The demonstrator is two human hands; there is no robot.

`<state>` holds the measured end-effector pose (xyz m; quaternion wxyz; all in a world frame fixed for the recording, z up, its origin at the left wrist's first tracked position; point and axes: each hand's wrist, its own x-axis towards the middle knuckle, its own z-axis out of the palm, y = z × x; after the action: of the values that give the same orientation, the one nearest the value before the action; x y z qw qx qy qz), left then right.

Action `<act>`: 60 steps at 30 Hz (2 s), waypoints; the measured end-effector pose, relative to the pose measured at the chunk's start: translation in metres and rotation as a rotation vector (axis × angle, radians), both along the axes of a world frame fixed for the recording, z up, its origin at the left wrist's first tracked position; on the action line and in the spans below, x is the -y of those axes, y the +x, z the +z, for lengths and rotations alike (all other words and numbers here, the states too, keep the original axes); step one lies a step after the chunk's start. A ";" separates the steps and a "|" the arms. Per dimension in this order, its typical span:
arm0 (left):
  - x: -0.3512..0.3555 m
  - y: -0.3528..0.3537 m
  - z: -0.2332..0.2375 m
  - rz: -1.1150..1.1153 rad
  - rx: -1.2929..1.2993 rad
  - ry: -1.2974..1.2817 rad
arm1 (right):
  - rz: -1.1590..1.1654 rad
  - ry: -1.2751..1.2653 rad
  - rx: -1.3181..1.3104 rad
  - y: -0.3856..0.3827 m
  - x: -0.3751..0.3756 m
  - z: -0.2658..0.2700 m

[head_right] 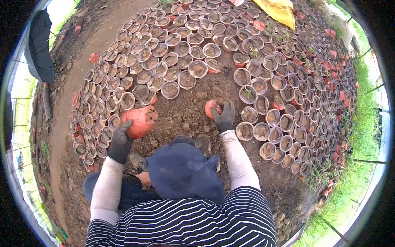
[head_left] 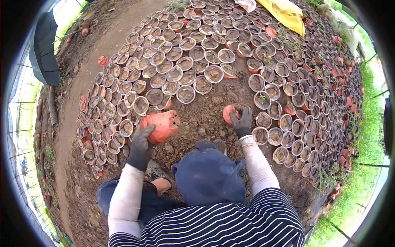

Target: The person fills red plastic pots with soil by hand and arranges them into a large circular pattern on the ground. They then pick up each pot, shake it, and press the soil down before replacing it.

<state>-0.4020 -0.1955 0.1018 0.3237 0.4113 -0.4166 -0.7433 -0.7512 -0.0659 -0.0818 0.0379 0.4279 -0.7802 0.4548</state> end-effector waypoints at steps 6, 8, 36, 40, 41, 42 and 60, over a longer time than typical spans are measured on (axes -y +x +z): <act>-0.032 -0.068 -0.057 0.237 -0.392 0.448 | 0.077 0.090 0.019 -0.022 0.003 0.000; -0.042 -0.070 -0.061 0.181 -0.351 0.527 | 0.181 0.110 0.045 -0.034 -0.006 -0.012; -0.032 -0.083 -0.087 0.126 -0.512 0.571 | 0.227 0.095 0.539 -0.041 0.018 0.032; -0.033 -0.079 -0.105 0.030 -0.410 0.442 | 0.144 -0.064 0.430 -0.005 0.035 0.074; -0.029 -0.083 -0.106 0.001 -0.403 0.401 | 0.163 -0.182 0.432 0.007 0.046 0.092; -0.028 -0.085 -0.106 -0.026 -0.390 0.367 | 0.253 -0.161 0.427 0.019 0.050 0.102; -0.043 -0.105 -0.047 0.019 -0.781 0.541 | 0.715 -0.324 1.098 0.111 0.041 0.134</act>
<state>-0.5066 -0.1522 0.0549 0.3439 0.1744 -0.0515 -0.9212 -0.6397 -0.1069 0.0527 -0.4535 0.3554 -0.4185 0.7020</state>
